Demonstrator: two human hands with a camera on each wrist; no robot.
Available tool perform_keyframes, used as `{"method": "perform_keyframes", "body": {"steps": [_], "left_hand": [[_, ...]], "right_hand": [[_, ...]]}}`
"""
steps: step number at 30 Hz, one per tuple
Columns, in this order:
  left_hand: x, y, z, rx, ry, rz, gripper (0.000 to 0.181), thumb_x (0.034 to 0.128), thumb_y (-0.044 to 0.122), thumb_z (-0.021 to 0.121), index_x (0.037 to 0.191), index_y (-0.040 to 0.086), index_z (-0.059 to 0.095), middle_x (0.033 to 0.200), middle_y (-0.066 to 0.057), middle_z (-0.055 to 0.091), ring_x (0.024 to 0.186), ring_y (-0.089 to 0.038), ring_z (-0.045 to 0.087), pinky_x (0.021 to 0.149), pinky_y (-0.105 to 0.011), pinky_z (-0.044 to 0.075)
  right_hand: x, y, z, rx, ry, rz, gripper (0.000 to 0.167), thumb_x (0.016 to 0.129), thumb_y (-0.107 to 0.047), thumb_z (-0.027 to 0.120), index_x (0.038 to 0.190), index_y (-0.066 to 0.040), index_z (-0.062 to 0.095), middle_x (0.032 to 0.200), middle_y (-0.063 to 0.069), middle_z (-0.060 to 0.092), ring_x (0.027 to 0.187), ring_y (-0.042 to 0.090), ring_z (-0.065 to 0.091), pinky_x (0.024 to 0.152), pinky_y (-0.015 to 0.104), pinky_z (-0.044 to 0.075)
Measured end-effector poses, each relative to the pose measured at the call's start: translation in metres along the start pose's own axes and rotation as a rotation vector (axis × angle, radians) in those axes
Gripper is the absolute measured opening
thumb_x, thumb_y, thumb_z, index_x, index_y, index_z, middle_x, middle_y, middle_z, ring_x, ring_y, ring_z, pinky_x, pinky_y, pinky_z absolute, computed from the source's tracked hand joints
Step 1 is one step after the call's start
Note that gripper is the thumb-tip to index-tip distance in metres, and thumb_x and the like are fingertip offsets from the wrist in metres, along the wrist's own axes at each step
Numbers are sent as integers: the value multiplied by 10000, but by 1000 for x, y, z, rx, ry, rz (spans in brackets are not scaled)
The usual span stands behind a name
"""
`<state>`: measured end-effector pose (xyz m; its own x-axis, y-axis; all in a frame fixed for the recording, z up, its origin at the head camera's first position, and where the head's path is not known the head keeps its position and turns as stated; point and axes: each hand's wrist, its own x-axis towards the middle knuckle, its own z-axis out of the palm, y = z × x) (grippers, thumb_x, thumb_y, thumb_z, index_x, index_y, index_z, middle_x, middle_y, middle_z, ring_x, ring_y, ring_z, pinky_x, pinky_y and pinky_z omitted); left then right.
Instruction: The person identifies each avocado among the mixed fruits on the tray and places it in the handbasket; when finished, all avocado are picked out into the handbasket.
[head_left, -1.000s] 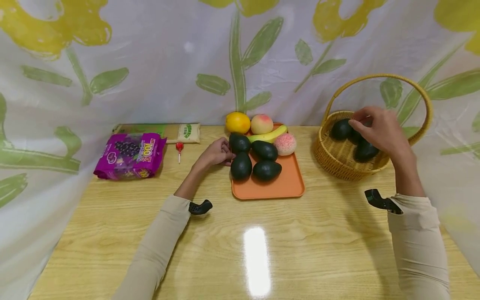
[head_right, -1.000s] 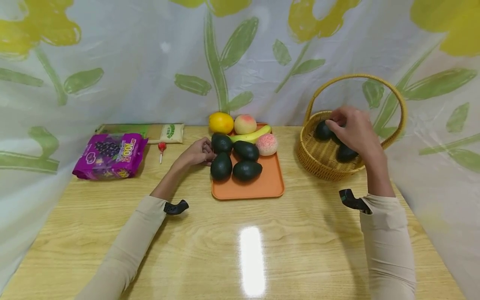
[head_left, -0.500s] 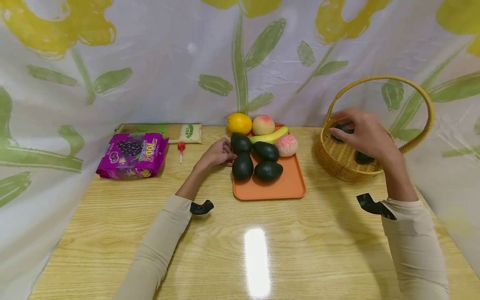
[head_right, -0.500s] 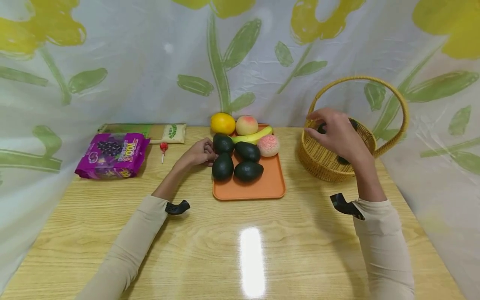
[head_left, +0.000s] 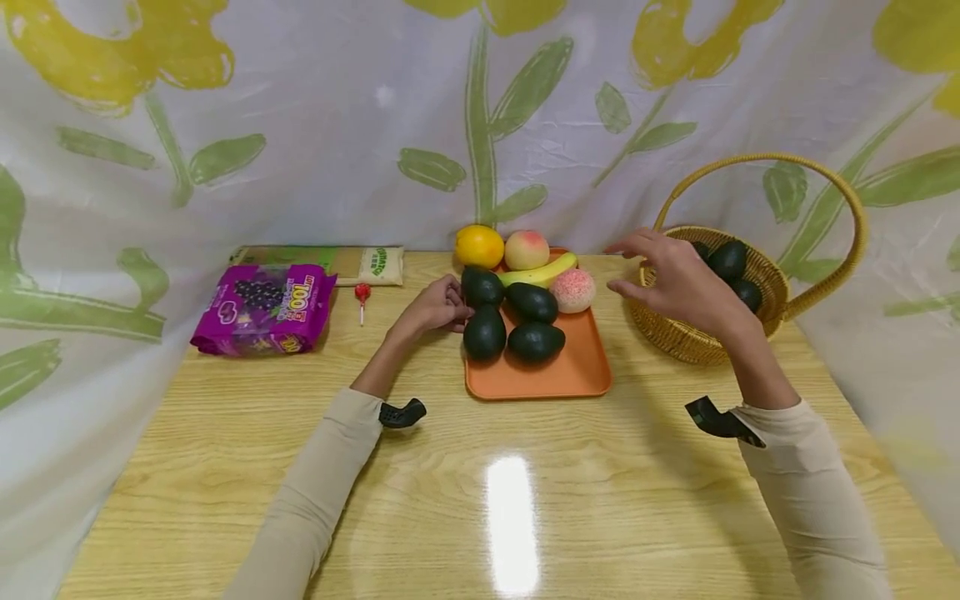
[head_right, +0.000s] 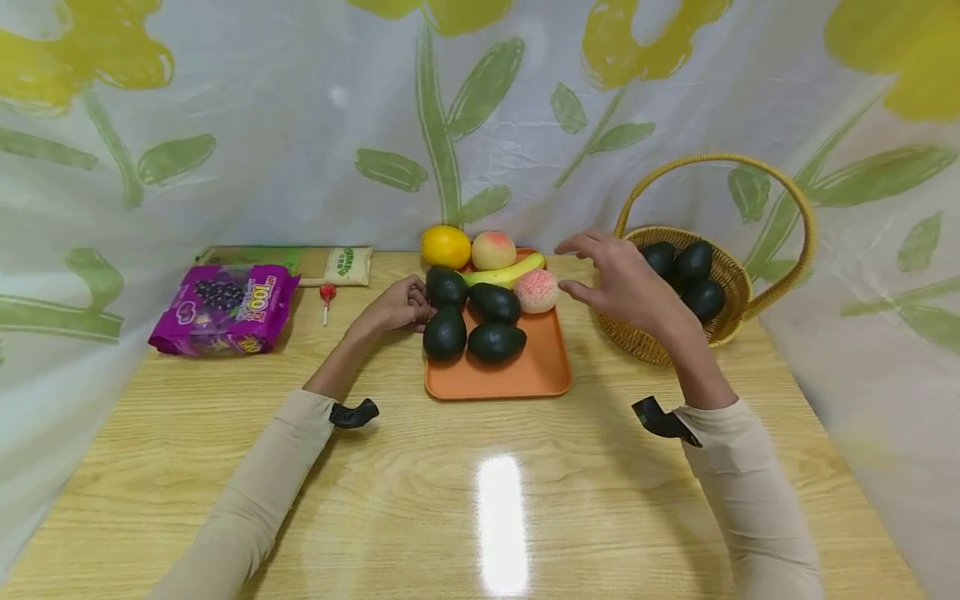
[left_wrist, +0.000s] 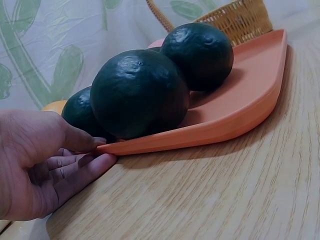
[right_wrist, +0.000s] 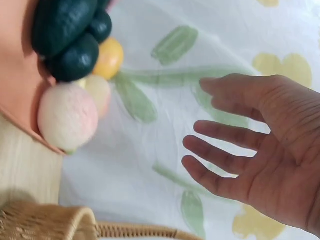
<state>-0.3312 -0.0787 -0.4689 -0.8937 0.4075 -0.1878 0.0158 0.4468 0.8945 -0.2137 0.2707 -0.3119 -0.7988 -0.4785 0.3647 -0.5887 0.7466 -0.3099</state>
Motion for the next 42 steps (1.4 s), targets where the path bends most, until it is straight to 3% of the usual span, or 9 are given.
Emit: {"method": "perform_keyframes", "body": {"steps": [3, 10, 18, 26, 35, 42], "left_hand": [[0, -1, 0, -9, -3, -3, 350, 930, 21, 723, 1183, -28, 486, 976, -112, 576, 765, -160, 640, 658, -225, 635], [2, -2, 2, -4, -1, 22, 353, 928, 15, 720, 1192, -34, 491, 1014, -143, 611, 808, -161, 649, 656, -218, 632], [2, -2, 1, -8, -14, 2, 348, 936, 8, 710, 1201, -32, 487, 994, -124, 589, 776, -151, 641, 656, -222, 634], [2, 0, 0, 35, -9, 27, 352, 939, 33, 714, 1209, -32, 497, 1005, -126, 601, 852, -178, 638, 661, -209, 622], [2, 3, 1, -27, -29, 6, 348, 931, -5, 711, 1193, -35, 484, 960, -100, 574, 801, -157, 623, 644, -226, 633], [2, 2, -1, -31, -28, -13, 362, 937, 9, 709, 1212, -28, 477, 1000, -113, 575, 800, -159, 630, 667, -240, 644]], "right_hand": [[2, -4, 11, 17, -38, -50, 405, 884, -32, 812, 1261, 6, 669, 1244, 177, 694, 1056, 335, 702, 861, 505, 629], [8, -15, 37, 71, -181, -97, 523, 863, -24, 832, 1347, 13, 637, 1415, 233, 619, 1334, 429, 586, 1109, 583, 521], [15, -26, 67, 136, -316, -128, 546, 869, 5, 814, 1373, 4, 605, 1511, 262, 528, 1364, 438, 560, 1053, 553, 567], [18, -29, 82, 121, -349, -131, 605, 829, 4, 851, 1381, -7, 604, 1434, 206, 605, 1363, 384, 560, 1084, 532, 553], [19, -29, 89, 121, -407, -106, 604, 822, 17, 850, 1377, -15, 612, 1398, 209, 621, 1319, 398, 591, 1066, 535, 567], [19, -27, 92, 116, -407, -116, 613, 809, 11, 863, 1371, -2, 618, 1383, 207, 615, 1301, 390, 591, 1044, 528, 577]]}}
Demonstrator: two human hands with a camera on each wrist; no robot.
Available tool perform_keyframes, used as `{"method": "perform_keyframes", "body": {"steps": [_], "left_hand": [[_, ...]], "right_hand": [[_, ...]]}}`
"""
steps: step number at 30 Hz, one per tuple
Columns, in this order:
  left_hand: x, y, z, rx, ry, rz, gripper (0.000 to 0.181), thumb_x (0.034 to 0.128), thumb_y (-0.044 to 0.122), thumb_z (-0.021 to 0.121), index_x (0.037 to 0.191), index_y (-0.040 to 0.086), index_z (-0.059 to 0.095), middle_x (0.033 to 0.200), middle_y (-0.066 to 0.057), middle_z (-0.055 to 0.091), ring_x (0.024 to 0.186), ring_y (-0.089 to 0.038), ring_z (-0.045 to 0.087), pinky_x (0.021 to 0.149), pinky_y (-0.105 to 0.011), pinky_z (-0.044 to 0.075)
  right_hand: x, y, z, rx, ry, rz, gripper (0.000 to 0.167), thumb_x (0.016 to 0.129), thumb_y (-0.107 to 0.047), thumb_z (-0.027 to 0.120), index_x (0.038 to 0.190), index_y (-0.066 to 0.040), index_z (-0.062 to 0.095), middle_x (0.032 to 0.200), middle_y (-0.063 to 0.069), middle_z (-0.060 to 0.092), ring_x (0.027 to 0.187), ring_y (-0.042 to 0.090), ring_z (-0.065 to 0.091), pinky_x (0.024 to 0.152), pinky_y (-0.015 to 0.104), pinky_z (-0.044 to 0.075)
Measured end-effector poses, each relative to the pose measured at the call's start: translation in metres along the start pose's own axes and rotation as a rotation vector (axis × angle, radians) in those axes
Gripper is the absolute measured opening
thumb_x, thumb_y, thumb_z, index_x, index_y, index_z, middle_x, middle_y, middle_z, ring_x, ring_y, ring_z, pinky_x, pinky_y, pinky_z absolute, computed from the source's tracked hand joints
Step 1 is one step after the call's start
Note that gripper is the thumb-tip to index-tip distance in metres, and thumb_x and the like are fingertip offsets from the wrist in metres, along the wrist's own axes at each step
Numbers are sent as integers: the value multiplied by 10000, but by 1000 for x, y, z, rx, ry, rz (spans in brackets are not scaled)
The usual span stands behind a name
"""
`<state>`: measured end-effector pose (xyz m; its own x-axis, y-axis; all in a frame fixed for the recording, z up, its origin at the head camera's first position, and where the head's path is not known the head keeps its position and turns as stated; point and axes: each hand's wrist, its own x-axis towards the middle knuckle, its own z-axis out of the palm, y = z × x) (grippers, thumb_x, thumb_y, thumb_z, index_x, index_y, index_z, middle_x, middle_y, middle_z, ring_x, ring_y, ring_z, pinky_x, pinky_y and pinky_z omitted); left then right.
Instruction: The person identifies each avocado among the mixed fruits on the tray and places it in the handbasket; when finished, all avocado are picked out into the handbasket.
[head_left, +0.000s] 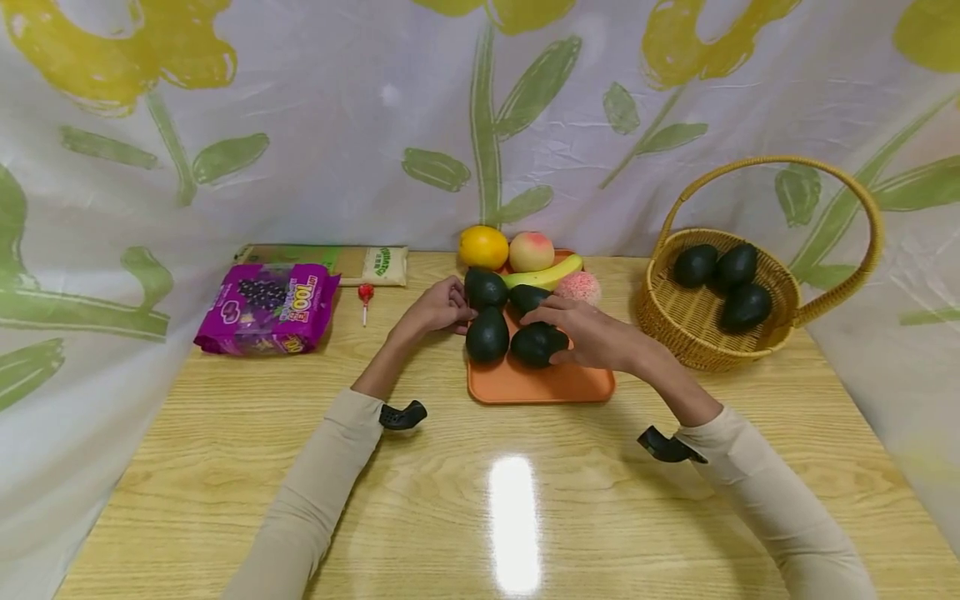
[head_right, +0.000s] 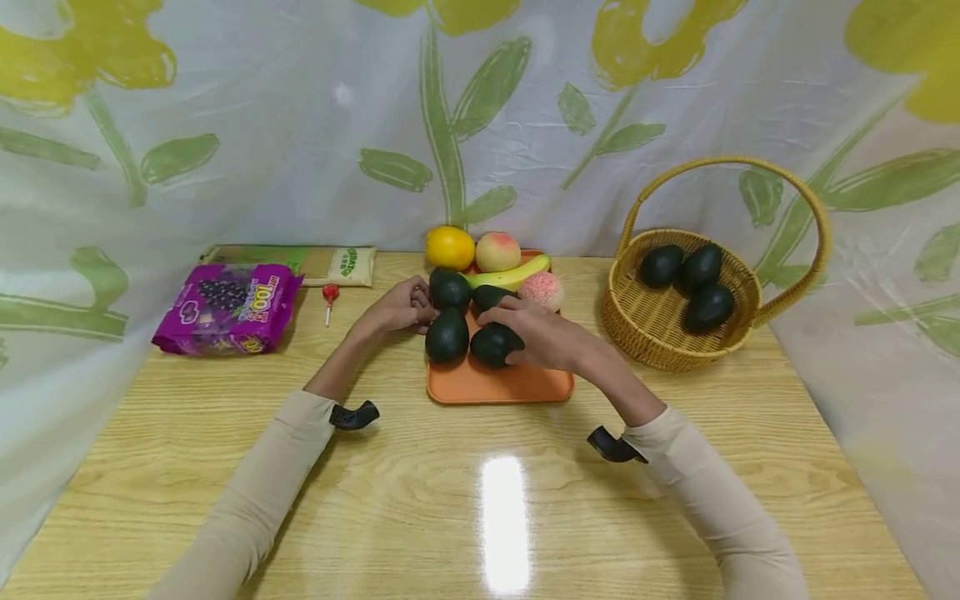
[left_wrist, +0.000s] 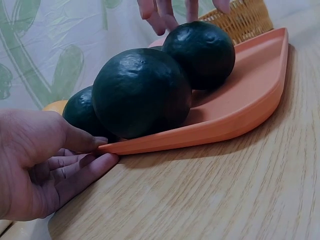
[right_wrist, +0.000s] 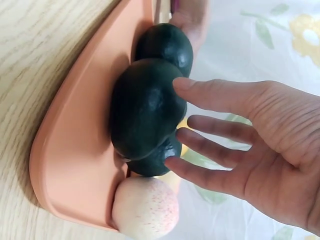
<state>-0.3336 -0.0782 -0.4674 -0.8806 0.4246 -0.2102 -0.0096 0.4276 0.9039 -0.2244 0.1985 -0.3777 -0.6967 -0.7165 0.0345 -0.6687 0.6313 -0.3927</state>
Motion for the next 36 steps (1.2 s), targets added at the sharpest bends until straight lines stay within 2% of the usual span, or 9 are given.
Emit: {"method": "perform_keyframes", "body": {"steps": [8, 15, 20, 24, 31, 36], "left_hand": [[-1, 1, -1, -14, -5, -13, 347, 940, 7, 713, 1190, -27, 475, 967, -98, 576, 800, -157, 655, 684, -253, 652], [-1, 2, -1, -20, -6, -30, 369, 939, 4, 708, 1213, -39, 465, 1003, -123, 587, 804, -165, 658, 681, -243, 647], [1, 1, -1, -34, -7, -20, 328, 935, -16, 681, 1184, -28, 467, 940, -86, 577, 798, -148, 658, 661, -231, 636], [1, 1, 1, -43, -2, 1, 318, 935, -29, 681, 1172, -24, 469, 924, -80, 572, 793, -135, 656, 653, -233, 638], [1, 1, 1, -28, 2, -5, 321, 941, -15, 686, 1178, -24, 470, 986, -119, 601, 801, -158, 664, 665, -240, 645], [1, -1, 1, -17, 8, -3, 310, 935, -20, 670, 1176, -24, 476, 1007, -143, 630, 818, -160, 678, 669, -246, 648]], "right_hand": [[2, -1, 4, -43, 9, -9, 621, 775, -2, 895, 1343, -49, 649, 1365, 188, 619, 1286, 380, 581, 1055, 549, 547], [7, -3, 8, -123, 13, -42, 616, 753, -31, 921, 1315, -55, 670, 1267, 179, 630, 1141, 356, 617, 974, 509, 541], [8, -4, 12, -160, -6, -16, 575, 765, -78, 926, 1291, -39, 698, 1140, 164, 591, 1027, 318, 553, 861, 442, 531], [6, -6, 12, -121, -5, -10, 500, 759, -65, 926, 1212, -43, 714, 1106, 154, 574, 992, 301, 547, 860, 440, 529], [3, -6, 11, -68, -11, -28, 504, 744, -73, 939, 1163, -81, 659, 1104, 157, 528, 960, 294, 518, 830, 438, 536], [2, -8, 12, -42, -81, 9, 518, 792, -43, 899, 1212, -91, 600, 1189, 151, 576, 1025, 322, 605, 869, 459, 592]]}}
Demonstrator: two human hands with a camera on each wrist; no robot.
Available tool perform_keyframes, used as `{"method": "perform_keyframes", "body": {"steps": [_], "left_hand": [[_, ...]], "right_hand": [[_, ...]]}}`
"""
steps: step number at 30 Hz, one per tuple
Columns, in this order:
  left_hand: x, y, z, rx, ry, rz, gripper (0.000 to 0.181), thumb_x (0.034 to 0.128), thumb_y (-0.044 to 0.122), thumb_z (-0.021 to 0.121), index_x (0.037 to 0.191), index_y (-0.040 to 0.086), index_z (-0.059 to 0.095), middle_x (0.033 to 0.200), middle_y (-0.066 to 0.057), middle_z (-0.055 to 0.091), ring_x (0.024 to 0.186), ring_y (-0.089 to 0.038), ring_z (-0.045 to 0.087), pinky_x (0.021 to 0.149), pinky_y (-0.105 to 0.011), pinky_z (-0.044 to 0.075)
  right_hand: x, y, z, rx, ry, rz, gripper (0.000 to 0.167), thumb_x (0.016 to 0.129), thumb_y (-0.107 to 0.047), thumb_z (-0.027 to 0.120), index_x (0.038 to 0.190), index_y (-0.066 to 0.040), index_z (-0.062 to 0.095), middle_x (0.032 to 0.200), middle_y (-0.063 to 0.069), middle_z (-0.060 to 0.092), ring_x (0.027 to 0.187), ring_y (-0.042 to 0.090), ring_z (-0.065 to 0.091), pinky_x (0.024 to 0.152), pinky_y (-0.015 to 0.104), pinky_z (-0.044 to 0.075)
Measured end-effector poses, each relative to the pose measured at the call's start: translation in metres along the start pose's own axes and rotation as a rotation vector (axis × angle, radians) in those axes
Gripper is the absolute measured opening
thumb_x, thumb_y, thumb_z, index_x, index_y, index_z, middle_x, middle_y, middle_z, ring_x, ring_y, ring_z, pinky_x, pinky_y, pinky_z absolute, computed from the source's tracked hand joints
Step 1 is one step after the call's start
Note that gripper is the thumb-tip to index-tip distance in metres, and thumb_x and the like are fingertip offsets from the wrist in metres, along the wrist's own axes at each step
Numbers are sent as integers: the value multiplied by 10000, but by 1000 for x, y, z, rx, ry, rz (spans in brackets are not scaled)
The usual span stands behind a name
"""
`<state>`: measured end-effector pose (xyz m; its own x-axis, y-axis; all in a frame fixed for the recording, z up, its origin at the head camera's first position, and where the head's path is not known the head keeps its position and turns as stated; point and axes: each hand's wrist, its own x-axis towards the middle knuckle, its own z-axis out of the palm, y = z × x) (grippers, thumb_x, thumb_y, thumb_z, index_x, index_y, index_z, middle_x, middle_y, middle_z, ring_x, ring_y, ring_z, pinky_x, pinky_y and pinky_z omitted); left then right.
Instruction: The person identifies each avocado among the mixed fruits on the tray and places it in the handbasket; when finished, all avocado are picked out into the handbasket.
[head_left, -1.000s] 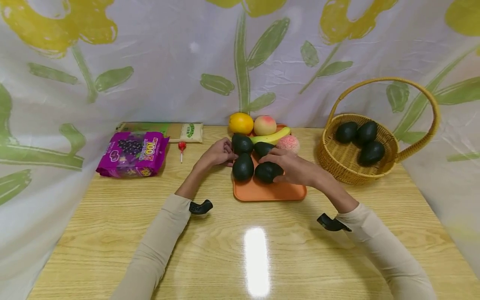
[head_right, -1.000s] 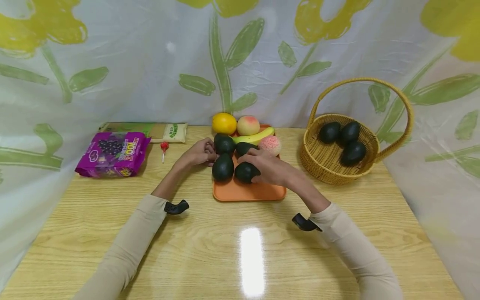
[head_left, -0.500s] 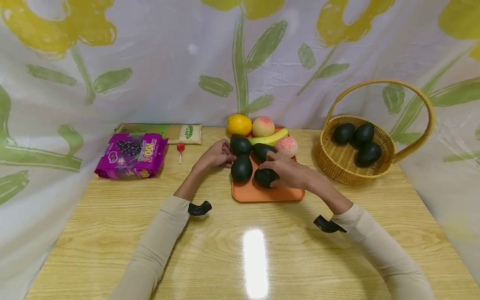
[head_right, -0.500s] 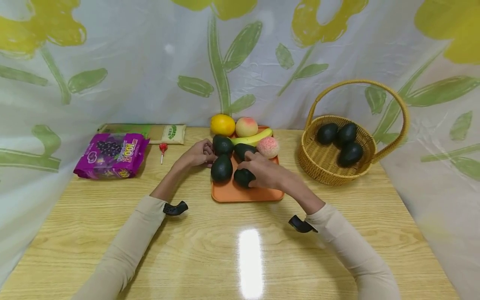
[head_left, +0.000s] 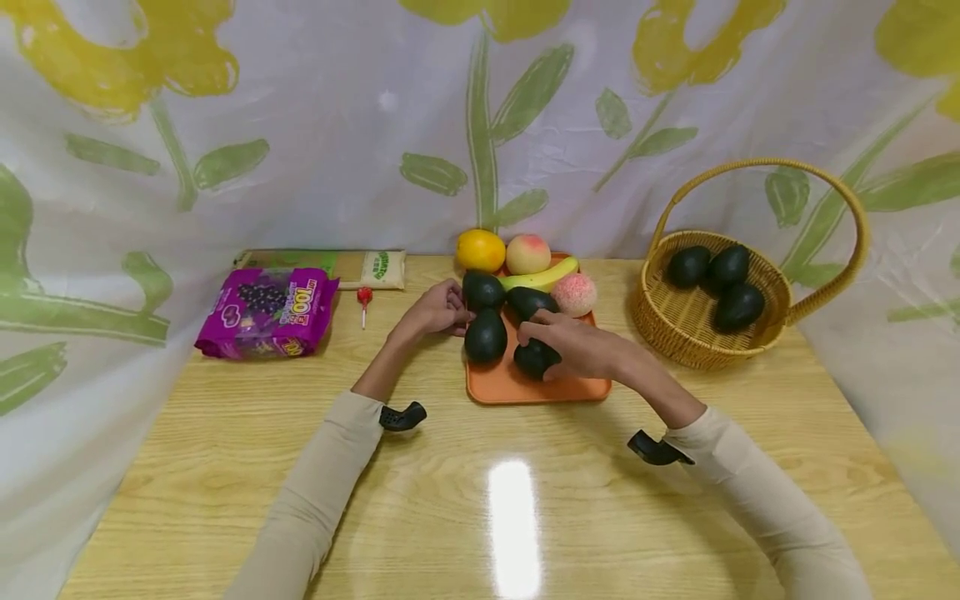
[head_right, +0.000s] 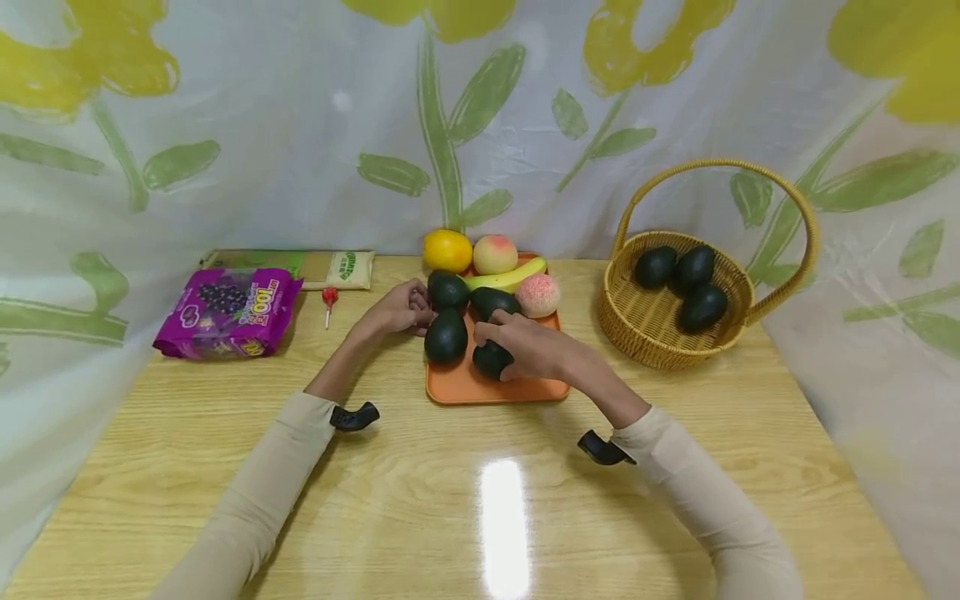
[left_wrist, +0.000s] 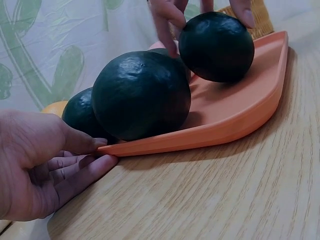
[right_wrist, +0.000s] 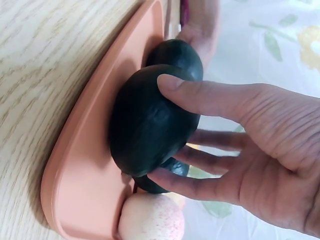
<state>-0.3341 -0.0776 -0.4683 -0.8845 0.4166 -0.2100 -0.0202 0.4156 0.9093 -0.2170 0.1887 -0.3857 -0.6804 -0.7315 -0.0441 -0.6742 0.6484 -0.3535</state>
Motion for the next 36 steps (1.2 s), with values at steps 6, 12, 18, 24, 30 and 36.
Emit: {"method": "perform_keyframes", "body": {"steps": [6, 12, 18, 24, 30, 36], "left_hand": [[1, -1, -1, -17, -3, 2, 346, 935, -17, 704, 1192, -32, 472, 1007, -140, 603, 788, -160, 662, 658, -249, 649], [2, 0, 0, -17, -7, 9, 350, 943, 2, 700, 1209, -30, 476, 1031, -158, 617, 806, -173, 647, 637, -232, 635], [2, -1, 0, 13, -7, 12, 349, 946, 12, 699, 1211, -30, 475, 1059, -170, 626, 850, -185, 652, 651, -222, 632], [-1, -1, -3, 25, -3, 11, 345, 954, 16, 692, 1216, -34, 473, 1076, -188, 628, 864, -201, 662, 658, -229, 636], [-1, -2, -1, 38, 6, 7, 351, 951, 15, 702, 1219, -37, 481, 1061, -172, 618, 857, -193, 651, 659, -220, 631], [-3, -1, 0, 72, 24, 12, 360, 942, 46, 726, 1209, -26, 497, 1040, -157, 613, 859, -201, 646, 658, -218, 624]], "right_hand": [[-3, -2, -3, 11, -66, 33, 545, 830, -23, 863, 1276, -94, 558, 1223, 136, 621, 1139, 359, 608, 953, 497, 586], [-3, -2, -6, -75, -97, 0, 658, 837, -21, 854, 1426, -48, 563, 1279, 139, 581, 1153, 330, 554, 986, 480, 557], [0, -5, -3, -174, -130, -25, 658, 851, -33, 845, 1450, -40, 572, 1296, 157, 555, 1125, 322, 531, 954, 455, 566], [-1, -7, 3, -173, -101, -86, 496, 921, -109, 801, 1368, -65, 591, 1290, 168, 550, 1101, 329, 529, 949, 470, 559], [1, -10, 4, -57, -126, -46, 403, 957, -255, 774, 1293, -93, 621, 1290, 121, 558, 1083, 288, 508, 941, 443, 517], [2, -12, 4, -4, -120, 19, 296, 938, -245, 777, 1167, -118, 638, 1192, 85, 618, 1040, 280, 515, 877, 419, 497]]}}
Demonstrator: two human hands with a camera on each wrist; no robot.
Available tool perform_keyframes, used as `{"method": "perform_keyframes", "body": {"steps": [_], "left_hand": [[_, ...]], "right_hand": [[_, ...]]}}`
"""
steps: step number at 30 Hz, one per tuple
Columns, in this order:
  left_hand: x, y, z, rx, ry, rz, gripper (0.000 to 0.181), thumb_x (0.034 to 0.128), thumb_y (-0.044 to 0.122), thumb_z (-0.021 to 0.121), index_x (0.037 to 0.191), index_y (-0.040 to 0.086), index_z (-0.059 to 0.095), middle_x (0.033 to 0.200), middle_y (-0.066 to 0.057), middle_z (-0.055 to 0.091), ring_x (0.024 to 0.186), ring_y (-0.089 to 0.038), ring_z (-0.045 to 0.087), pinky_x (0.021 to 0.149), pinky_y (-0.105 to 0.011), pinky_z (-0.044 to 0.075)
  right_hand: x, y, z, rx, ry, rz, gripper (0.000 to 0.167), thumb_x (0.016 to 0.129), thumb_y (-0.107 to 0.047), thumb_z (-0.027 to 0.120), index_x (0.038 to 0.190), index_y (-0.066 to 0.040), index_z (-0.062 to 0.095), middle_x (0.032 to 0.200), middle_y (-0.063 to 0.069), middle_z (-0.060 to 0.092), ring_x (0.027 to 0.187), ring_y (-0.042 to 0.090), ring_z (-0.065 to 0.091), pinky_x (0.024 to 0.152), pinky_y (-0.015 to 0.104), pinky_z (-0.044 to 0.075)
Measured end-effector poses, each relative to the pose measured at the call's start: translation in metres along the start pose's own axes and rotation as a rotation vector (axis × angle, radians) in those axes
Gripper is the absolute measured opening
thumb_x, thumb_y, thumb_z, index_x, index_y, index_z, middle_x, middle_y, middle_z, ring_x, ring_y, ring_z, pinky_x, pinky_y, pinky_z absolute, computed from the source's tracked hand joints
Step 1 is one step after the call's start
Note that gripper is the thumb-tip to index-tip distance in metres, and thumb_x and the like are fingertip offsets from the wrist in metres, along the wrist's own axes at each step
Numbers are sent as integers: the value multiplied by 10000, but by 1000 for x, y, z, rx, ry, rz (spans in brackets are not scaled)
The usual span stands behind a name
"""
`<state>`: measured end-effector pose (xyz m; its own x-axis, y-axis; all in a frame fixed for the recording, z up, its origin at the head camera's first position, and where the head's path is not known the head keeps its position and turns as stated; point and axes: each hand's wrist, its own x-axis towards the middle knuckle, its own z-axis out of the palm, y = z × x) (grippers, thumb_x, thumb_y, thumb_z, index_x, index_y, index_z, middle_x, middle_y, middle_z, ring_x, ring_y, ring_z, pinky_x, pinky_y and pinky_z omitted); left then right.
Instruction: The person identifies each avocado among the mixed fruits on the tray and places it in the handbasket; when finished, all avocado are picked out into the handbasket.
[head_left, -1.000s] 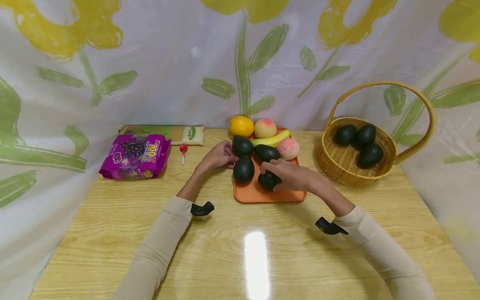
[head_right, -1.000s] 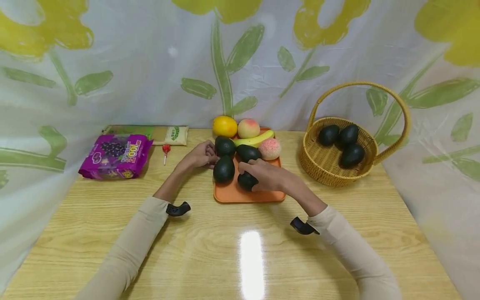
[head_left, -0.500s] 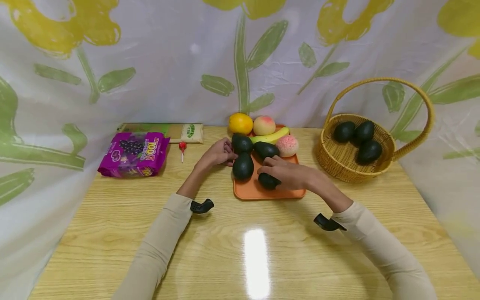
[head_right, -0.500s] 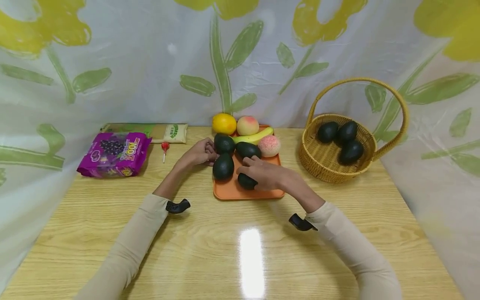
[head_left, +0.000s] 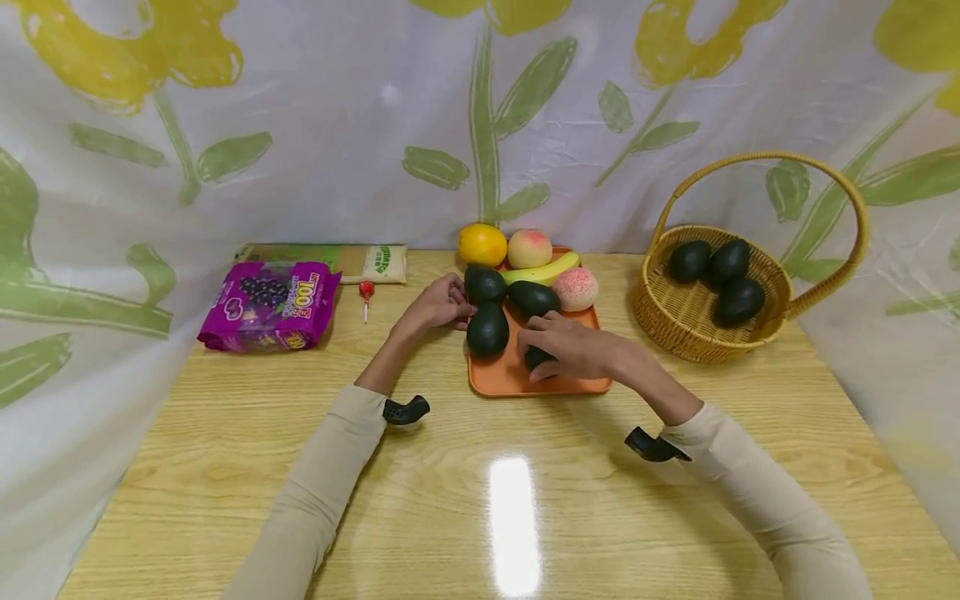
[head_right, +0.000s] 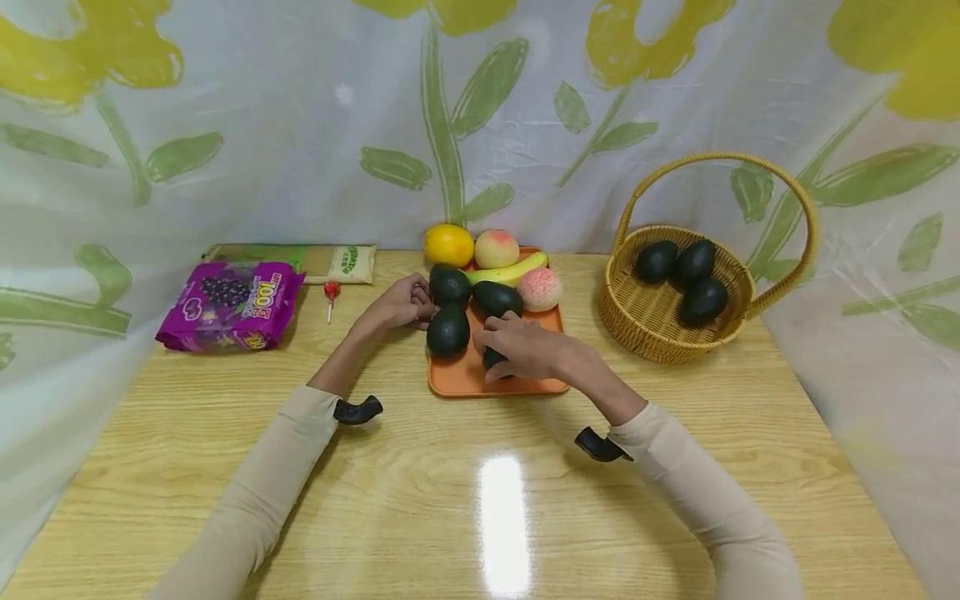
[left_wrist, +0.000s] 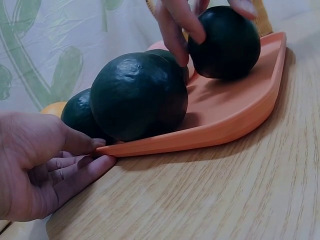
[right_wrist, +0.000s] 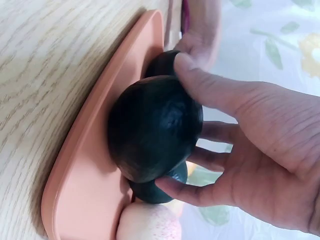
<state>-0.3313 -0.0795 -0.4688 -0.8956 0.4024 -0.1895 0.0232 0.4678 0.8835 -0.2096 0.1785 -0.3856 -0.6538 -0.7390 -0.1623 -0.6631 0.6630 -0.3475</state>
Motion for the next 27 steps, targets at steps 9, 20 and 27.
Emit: {"method": "perform_keyframes", "body": {"steps": [9, 20, 27], "left_hand": [[2, -2, -1, -28, -21, -13, 347, 945, 42, 720, 1198, -22, 491, 1028, -145, 617, 851, -193, 654, 656, -223, 631], [2, 1, 1, 4, -18, -6, 327, 939, 62, 717, 1173, -11, 501, 1010, -142, 636, 823, -177, 671, 650, -205, 620], [3, 1, -1, 14, -9, -5, 341, 936, 61, 729, 1179, -16, 501, 1026, -154, 640, 851, -193, 666, 656, -213, 625]], "right_hand": [[-5, 1, 3, -69, -9, 56, 173, 912, -137, 811, 1051, -146, 708, 1288, 155, 603, 1159, 387, 508, 898, 468, 510], [-13, 4, 2, -48, -8, 102, 405, 851, -94, 844, 1219, -117, 677, 1343, 234, 511, 1208, 400, 536, 906, 467, 575], [-18, 8, 4, -34, 110, -16, 406, 794, -131, 894, 1159, -148, 716, 1259, 202, 557, 1097, 349, 562, 894, 466, 569]]}}
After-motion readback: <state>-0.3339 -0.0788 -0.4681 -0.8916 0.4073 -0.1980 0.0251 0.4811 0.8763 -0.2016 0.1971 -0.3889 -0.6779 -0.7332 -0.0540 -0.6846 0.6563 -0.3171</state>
